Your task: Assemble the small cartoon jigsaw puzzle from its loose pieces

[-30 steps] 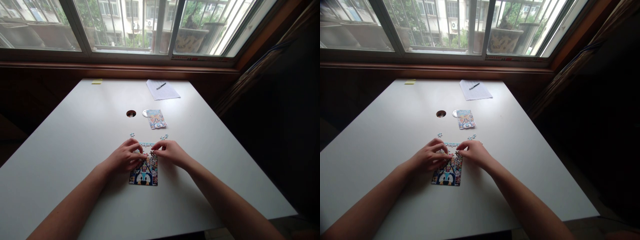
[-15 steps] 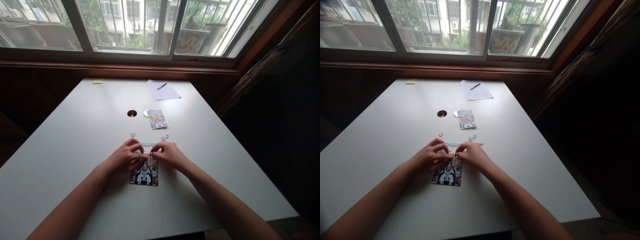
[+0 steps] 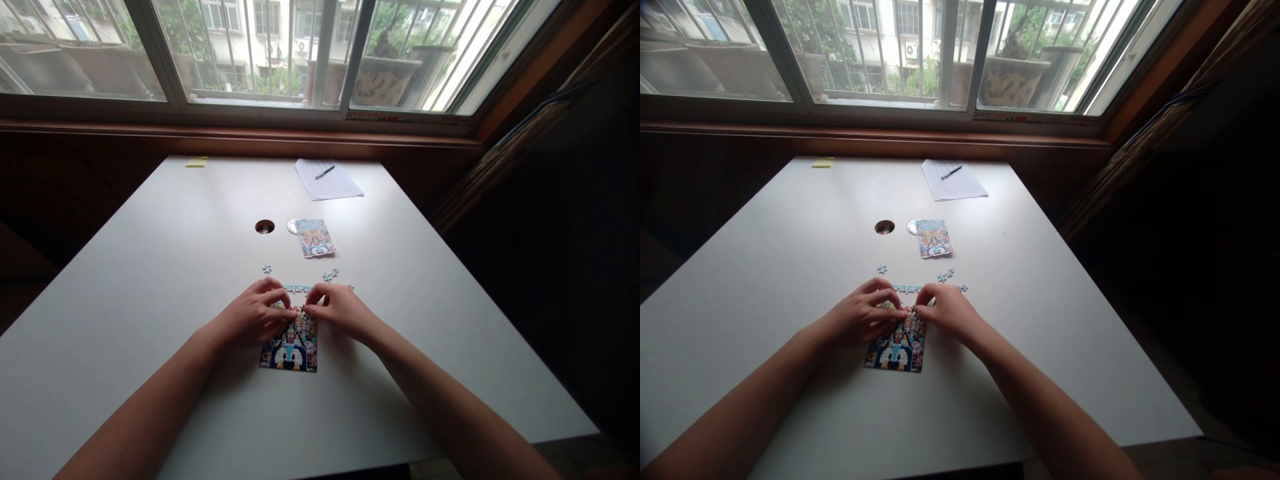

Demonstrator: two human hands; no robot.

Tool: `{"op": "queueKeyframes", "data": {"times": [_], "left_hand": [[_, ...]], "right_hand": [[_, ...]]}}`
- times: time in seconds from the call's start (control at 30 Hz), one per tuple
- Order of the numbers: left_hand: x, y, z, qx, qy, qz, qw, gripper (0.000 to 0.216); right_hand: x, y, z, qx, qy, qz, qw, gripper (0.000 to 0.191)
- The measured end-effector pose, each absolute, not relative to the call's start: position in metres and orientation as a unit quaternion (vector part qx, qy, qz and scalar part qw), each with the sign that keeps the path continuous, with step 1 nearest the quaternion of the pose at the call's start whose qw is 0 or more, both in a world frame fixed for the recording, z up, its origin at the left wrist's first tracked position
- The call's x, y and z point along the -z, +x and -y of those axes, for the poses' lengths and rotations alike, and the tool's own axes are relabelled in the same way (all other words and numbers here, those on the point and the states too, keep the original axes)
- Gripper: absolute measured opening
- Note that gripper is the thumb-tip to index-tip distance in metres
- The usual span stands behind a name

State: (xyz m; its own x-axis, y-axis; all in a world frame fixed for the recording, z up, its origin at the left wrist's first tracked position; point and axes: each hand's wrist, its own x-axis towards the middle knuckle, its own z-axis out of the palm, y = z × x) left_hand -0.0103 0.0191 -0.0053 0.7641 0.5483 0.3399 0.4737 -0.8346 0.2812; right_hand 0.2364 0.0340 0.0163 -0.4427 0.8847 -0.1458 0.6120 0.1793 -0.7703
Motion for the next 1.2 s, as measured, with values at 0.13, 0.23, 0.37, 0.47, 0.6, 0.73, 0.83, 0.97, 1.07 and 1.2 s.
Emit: {"op": "queueKeyframes", "data": {"times": [0.13,0.23,0.37,0.47,0.6,0.73,0.83,0.97,1.07,1.2], "left_hand": [[0.005,-0.010,-0.019,-0.204,0.936,-0.272,0.088,0.030],[0.005,-0.010,-0.019,-0.204,0.937,-0.272,0.082,0.029],[0.005,-0.010,-0.019,-0.204,0.937,-0.274,0.078,0.029],[0.005,-0.010,-0.018,-0.203,0.937,-0.274,0.078,0.029],[0.004,-0.010,-0.018,-0.203,0.936,-0.274,0.084,0.029],[0.004,-0.010,-0.018,-0.201,0.937,-0.275,0.085,0.030],[0.006,-0.011,-0.018,-0.196,0.937,-0.275,0.085,0.031],[0.005,-0.011,-0.018,-0.192,0.939,-0.275,0.082,0.032],[0.004,-0.010,-0.018,-0.192,0.939,-0.273,0.081,0.031],[0.004,-0.010,-0.017,-0.194,0.938,-0.275,0.081,0.031]], "right_hand": [[-0.012,0.237,-0.034,-0.397,-0.484,0.758,0.183,0.024],[-0.011,0.239,-0.034,-0.372,-0.468,0.781,0.181,0.021],[-0.012,0.241,-0.032,-0.355,-0.463,0.793,0.177,0.016],[-0.013,0.243,-0.032,-0.349,-0.462,0.796,0.177,0.013],[-0.011,0.244,-0.031,-0.361,-0.463,0.785,0.196,0.011],[-0.007,0.240,-0.028,-0.371,-0.475,0.769,0.213,0.009],[-0.005,0.237,-0.025,-0.364,-0.477,0.769,0.221,0.008],[-0.006,0.236,-0.023,-0.334,-0.471,0.782,0.233,0.008],[-0.007,0.236,-0.021,-0.305,-0.469,0.796,0.229,0.008],[-0.005,0.237,-0.020,-0.283,-0.471,0.807,0.217,0.006]]}}
